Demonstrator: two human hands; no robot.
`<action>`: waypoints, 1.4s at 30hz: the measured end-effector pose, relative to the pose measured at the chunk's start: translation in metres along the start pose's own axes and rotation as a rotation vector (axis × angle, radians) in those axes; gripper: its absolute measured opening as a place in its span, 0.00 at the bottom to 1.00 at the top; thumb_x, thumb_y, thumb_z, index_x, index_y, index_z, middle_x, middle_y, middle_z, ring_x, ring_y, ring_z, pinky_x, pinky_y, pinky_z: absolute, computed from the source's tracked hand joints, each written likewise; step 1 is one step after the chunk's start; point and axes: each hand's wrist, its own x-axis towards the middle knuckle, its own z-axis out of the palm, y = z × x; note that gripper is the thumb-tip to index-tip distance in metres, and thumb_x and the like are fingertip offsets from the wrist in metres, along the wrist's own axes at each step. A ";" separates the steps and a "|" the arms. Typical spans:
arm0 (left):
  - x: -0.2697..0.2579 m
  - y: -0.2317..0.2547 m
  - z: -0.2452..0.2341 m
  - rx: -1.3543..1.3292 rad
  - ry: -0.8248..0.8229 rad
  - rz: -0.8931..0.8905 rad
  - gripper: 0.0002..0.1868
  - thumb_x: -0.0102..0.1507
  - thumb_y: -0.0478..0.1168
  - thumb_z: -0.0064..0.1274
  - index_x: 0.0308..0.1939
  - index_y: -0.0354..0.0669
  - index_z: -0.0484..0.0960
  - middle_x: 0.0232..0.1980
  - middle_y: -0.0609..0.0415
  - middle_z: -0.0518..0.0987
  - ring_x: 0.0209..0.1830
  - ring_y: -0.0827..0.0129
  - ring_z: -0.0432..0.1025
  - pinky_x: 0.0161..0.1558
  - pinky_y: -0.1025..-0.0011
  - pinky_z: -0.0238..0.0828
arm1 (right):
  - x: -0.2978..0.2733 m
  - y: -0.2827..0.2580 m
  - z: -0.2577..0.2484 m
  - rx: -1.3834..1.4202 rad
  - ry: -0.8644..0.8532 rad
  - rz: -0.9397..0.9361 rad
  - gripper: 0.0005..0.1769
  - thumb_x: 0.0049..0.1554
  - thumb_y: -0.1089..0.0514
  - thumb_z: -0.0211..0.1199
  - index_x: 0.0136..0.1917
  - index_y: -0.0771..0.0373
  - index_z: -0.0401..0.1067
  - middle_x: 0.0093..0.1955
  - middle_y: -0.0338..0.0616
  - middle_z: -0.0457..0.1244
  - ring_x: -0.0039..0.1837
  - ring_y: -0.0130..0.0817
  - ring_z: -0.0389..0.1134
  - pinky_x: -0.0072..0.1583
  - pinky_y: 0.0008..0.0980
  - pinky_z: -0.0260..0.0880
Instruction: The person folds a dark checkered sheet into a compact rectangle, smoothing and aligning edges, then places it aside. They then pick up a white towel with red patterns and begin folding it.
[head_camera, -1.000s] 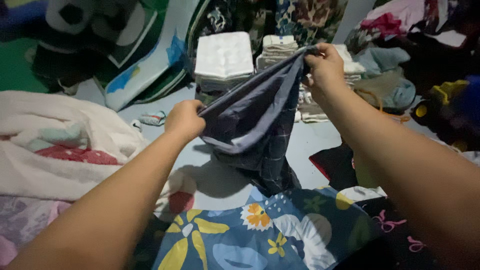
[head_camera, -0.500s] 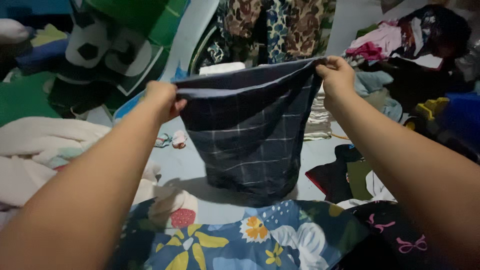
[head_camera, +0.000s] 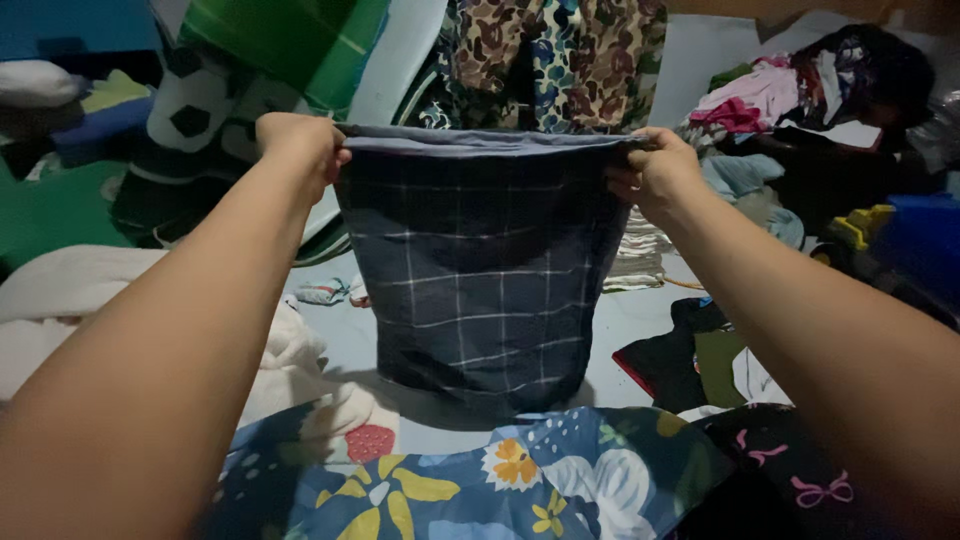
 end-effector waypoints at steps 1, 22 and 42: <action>-0.002 0.002 -0.001 0.145 0.021 0.019 0.03 0.57 0.26 0.60 0.30 0.32 0.81 0.29 0.48 0.80 0.20 0.69 0.73 0.21 0.72 0.65 | 0.002 0.000 0.000 0.014 -0.029 -0.026 0.17 0.61 0.71 0.48 0.57 0.51 0.66 0.53 0.43 0.64 0.49 0.45 0.71 0.52 0.52 0.74; 0.021 -0.008 -0.014 -0.131 0.080 -0.157 0.13 0.67 0.34 0.41 0.43 0.28 0.80 0.40 0.35 0.83 0.38 0.49 0.84 0.35 0.63 0.79 | -0.009 -0.008 0.030 -0.236 0.047 -0.244 0.16 0.58 0.74 0.42 0.45 0.53 0.61 0.42 0.46 0.62 0.31 0.40 0.68 0.29 0.39 0.70; 0.010 -0.005 -0.025 -0.003 0.277 -0.056 0.05 0.63 0.30 0.49 0.37 0.28 0.78 0.40 0.44 0.83 0.29 0.64 0.80 0.33 0.71 0.76 | -0.044 -0.021 0.038 -0.289 -0.014 -0.195 0.11 0.62 0.69 0.56 0.55 0.63 0.75 0.42 0.43 0.68 0.34 0.28 0.69 0.31 0.27 0.64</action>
